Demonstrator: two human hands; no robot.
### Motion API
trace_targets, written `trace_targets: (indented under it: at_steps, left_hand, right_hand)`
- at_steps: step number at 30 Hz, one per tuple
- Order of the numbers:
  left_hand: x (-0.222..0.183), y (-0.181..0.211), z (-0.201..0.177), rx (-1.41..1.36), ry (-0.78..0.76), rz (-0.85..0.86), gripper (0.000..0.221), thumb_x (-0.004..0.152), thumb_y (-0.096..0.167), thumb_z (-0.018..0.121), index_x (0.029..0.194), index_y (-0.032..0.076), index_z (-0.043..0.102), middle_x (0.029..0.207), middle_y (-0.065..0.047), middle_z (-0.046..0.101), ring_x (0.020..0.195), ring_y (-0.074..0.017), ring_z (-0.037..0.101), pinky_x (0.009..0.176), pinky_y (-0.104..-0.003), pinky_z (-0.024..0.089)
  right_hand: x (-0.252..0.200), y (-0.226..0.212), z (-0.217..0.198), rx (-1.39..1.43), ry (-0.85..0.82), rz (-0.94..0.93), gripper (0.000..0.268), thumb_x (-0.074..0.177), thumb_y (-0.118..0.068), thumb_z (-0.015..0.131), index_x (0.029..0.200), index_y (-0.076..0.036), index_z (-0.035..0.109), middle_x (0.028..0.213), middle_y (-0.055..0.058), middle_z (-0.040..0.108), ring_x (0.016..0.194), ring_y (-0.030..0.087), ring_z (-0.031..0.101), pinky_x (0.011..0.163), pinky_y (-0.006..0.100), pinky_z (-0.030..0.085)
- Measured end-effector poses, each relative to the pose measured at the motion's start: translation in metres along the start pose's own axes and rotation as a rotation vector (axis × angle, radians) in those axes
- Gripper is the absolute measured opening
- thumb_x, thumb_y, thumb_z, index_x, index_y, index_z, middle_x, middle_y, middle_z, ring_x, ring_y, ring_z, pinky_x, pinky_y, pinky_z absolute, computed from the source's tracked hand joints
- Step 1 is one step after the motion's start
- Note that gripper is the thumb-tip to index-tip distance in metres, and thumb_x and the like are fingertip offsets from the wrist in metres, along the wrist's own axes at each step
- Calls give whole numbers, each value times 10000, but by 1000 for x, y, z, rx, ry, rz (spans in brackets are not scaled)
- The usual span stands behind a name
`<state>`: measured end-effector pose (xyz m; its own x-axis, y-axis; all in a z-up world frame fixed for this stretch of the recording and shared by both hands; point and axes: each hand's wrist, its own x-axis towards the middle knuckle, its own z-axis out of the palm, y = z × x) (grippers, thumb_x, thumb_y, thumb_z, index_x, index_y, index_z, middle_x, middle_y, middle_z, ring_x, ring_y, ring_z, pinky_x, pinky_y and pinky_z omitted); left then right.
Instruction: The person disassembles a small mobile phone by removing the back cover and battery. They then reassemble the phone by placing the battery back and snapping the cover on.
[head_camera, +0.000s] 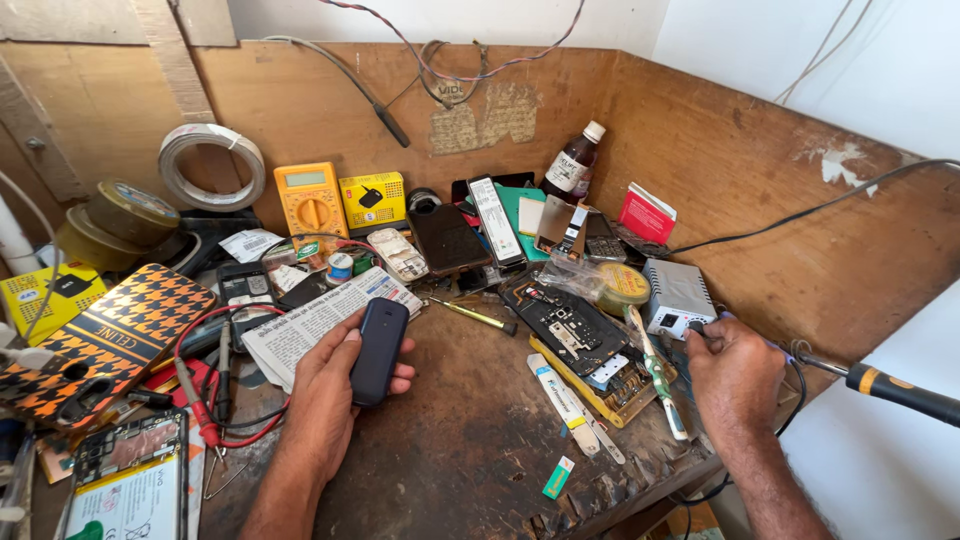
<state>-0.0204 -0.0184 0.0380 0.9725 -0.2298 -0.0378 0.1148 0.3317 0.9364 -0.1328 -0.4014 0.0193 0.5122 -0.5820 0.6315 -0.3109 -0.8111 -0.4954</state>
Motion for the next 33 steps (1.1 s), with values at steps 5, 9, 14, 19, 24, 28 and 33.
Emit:
trace_targets:
  at_steps: [5,9,14,19,24,28,33]
  left_hand:
    - [-1,-1,-1,7,-13,10,505,1048,193,333,1503,2,439,1032,-248,739,761,-264,715,684,-357,618]
    - [1,-2,-2,-5,-12,13,502,1049,200,336,1492,-7,451,1034,-245,738,756,-263,713,684,-361,615]
    - [6,-9,-8,-57,-31,26,499,1048,190,345,1487,-9,475,1044,-247,745,765,-276,720,689,-362,618]
    - [13,-16,-19,-231,-97,50,471,1050,194,350,1452,0,500,1082,-253,729,826,-304,727,737,-392,626]
    - [20,-20,-23,-395,-80,7,461,1068,241,325,1446,21,469,1156,-261,700,940,-325,726,805,-429,624]
    - [19,-16,-23,-518,-70,-50,457,1042,165,373,1495,101,390,1221,-265,677,997,-325,715,850,-431,618]
    - [17,-17,-24,-465,-8,20,531,992,120,531,1507,78,410,1208,-214,677,1000,-295,716,842,-422,623]
  right_hand:
    - [-1,-2,-4,-27,7,2,211,861,-143,827,957,35,767,770,176,739,685,278,738,688,408,582]
    - [-2,0,-2,-32,1,-8,204,897,-181,813,949,13,777,754,162,737,654,279,732,680,411,580]
    - [-3,18,10,-46,19,-40,159,913,-160,804,940,-6,781,790,157,735,696,295,733,703,417,575]
    - [0,17,3,-140,52,-155,220,864,-188,851,996,-24,790,827,175,751,735,332,732,761,434,571]
    - [-12,-39,-30,235,86,-17,192,1017,-151,782,1124,5,748,833,138,729,685,189,664,612,313,502]
    - [-58,-121,-11,873,-277,-43,178,975,-98,690,1127,-59,776,859,24,716,660,26,554,528,185,405]
    - [-85,-223,31,786,-587,-280,220,864,-198,787,1031,-55,795,827,21,815,651,63,696,564,220,570]
